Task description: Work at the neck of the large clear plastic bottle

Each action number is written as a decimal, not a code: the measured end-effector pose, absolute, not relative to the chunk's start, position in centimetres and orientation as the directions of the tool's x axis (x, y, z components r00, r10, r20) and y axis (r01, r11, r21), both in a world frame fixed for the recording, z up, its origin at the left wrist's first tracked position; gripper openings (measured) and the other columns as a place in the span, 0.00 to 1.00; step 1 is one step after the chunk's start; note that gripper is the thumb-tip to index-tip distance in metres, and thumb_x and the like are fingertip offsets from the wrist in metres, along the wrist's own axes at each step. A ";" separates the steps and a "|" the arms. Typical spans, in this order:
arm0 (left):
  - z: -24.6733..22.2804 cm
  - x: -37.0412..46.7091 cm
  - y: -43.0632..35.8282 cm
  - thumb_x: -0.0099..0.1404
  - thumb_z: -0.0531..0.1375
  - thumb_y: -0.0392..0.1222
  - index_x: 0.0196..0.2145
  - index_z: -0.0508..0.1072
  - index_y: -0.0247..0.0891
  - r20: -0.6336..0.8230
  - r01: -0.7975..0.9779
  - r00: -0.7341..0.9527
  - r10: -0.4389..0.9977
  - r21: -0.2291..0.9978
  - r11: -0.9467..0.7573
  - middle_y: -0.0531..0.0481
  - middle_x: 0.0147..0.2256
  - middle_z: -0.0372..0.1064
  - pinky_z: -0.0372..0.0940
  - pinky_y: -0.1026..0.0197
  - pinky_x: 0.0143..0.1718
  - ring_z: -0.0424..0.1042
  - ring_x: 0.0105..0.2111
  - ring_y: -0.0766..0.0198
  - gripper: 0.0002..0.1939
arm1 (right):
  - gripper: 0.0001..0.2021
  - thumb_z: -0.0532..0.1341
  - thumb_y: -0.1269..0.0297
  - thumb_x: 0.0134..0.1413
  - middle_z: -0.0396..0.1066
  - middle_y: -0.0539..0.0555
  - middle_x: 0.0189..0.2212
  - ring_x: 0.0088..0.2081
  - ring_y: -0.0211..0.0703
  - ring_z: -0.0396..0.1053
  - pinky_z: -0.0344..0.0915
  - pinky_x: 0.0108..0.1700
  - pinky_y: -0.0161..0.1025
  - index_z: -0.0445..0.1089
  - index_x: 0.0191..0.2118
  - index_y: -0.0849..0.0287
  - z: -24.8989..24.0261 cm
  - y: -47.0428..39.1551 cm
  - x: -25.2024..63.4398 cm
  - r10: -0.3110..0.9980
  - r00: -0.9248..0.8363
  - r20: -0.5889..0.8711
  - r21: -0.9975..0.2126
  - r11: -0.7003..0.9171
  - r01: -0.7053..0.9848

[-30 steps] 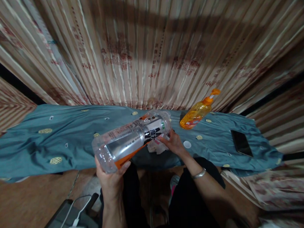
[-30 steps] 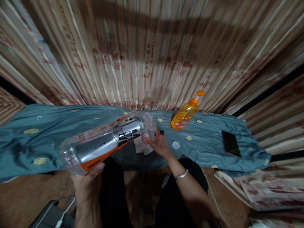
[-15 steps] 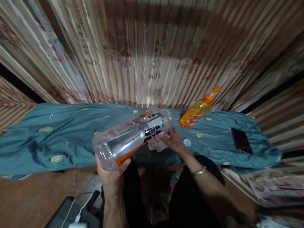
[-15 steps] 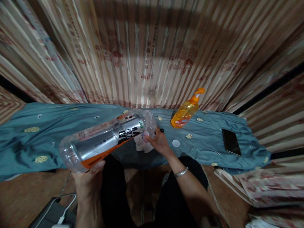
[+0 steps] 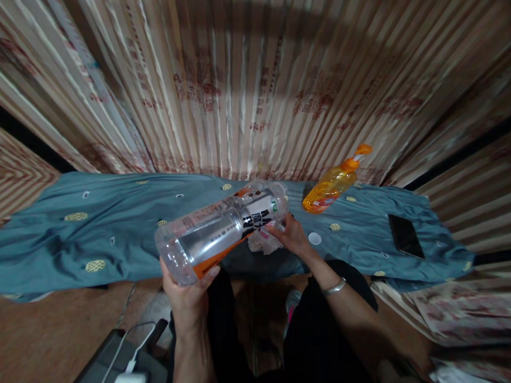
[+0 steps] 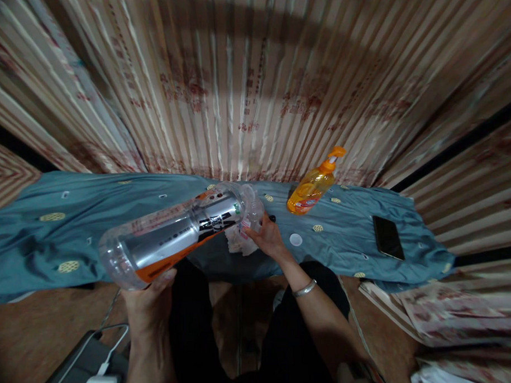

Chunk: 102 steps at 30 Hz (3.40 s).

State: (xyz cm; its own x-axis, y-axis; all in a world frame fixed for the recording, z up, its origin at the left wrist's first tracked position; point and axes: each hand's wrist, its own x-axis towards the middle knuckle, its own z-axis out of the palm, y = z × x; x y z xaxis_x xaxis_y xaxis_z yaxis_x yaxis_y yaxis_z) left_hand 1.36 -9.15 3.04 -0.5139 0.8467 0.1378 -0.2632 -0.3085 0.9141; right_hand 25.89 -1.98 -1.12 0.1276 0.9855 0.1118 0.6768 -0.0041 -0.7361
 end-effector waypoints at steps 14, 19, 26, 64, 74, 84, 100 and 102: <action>3.1 1.4 -9.1 0.33 0.78 0.42 0.53 0.71 0.39 0.111 -0.314 -0.509 0.853 0.899 -0.304 0.47 0.42 0.74 0.70 0.55 0.48 0.76 0.42 0.56 0.46 | 0.26 0.68 0.55 0.51 0.78 0.62 0.45 0.45 0.54 0.77 0.71 0.47 0.47 0.66 0.54 0.61 -1.1 -2.0 25.9 0.984 0.142 0.110 -0.730 -0.017 0.684; 3.4 1.4 -9.2 0.32 0.78 0.40 0.54 0.71 0.37 0.075 -0.369 -0.502 0.861 0.882 -0.292 0.46 0.42 0.75 0.70 0.56 0.48 0.76 0.40 0.56 0.48 | 0.25 0.67 0.57 0.51 0.77 0.61 0.45 0.46 0.54 0.77 0.71 0.48 0.47 0.66 0.53 0.61 -0.8 -2.1 25.8 0.985 0.138 0.107 -0.738 -0.014 0.675; 3.3 1.3 -9.0 0.31 0.78 0.38 0.50 0.74 0.39 0.084 -0.374 -0.500 0.862 0.877 -0.303 0.49 0.40 0.75 0.71 0.56 0.48 0.75 0.38 0.60 0.44 | 0.25 0.67 0.56 0.51 0.77 0.62 0.45 0.46 0.55 0.77 0.71 0.49 0.50 0.66 0.53 0.61 -0.8 -1.9 25.8 0.986 0.131 0.105 -0.738 -0.011 0.674; 3.0 1.3 -9.2 0.32 0.79 0.40 0.53 0.73 0.37 0.085 -0.359 -0.511 0.855 0.883 -0.303 0.46 0.42 0.75 0.71 0.57 0.47 0.76 0.39 0.59 0.46 | 0.25 0.67 0.54 0.50 0.78 0.60 0.43 0.44 0.56 0.77 0.71 0.47 0.50 0.66 0.51 0.60 -0.9 -1.9 25.9 0.985 0.127 0.113 -0.725 -0.006 0.689; 3.2 1.2 -9.2 0.34 0.78 0.38 0.54 0.73 0.40 0.100 -0.354 -0.499 0.861 0.883 -0.308 0.47 0.43 0.75 0.71 0.57 0.48 0.76 0.40 0.58 0.45 | 0.26 0.67 0.51 0.49 0.78 0.62 0.43 0.44 0.57 0.77 0.71 0.46 0.49 0.66 0.51 0.61 -1.2 -1.8 26.0 0.985 0.124 0.118 -0.721 -0.001 0.693; 2.7 0.9 -9.2 0.35 0.78 0.41 0.54 0.71 0.39 0.136 -0.332 -0.466 0.874 0.889 -0.315 0.45 0.45 0.74 0.70 0.54 0.50 0.76 0.44 0.54 0.46 | 0.26 0.67 0.50 0.49 0.78 0.62 0.42 0.43 0.56 0.77 0.71 0.46 0.50 0.66 0.50 0.60 -1.2 -1.8 26.1 0.986 0.120 0.112 -0.724 -0.002 0.690; 2.9 1.2 -9.2 0.34 0.77 0.32 0.50 0.72 0.37 0.124 -0.413 -0.486 0.865 0.840 -0.352 0.45 0.44 0.74 0.71 0.56 0.47 0.76 0.43 0.56 0.42 | 0.27 0.68 0.52 0.50 0.78 0.61 0.43 0.44 0.56 0.77 0.72 0.47 0.49 0.66 0.53 0.61 -1.5 -1.7 26.1 0.984 0.114 0.136 -0.700 0.014 0.714; 2.8 1.1 -9.2 0.35 0.77 0.31 0.51 0.71 0.37 0.138 -0.412 -0.471 0.871 0.839 -0.356 0.44 0.46 0.74 0.71 0.55 0.47 0.76 0.44 0.54 0.42 | 0.28 0.68 0.52 0.50 0.78 0.61 0.43 0.44 0.56 0.77 0.72 0.46 0.50 0.66 0.53 0.62 -1.5 -1.6 26.1 0.984 0.119 0.134 -0.709 0.012 0.705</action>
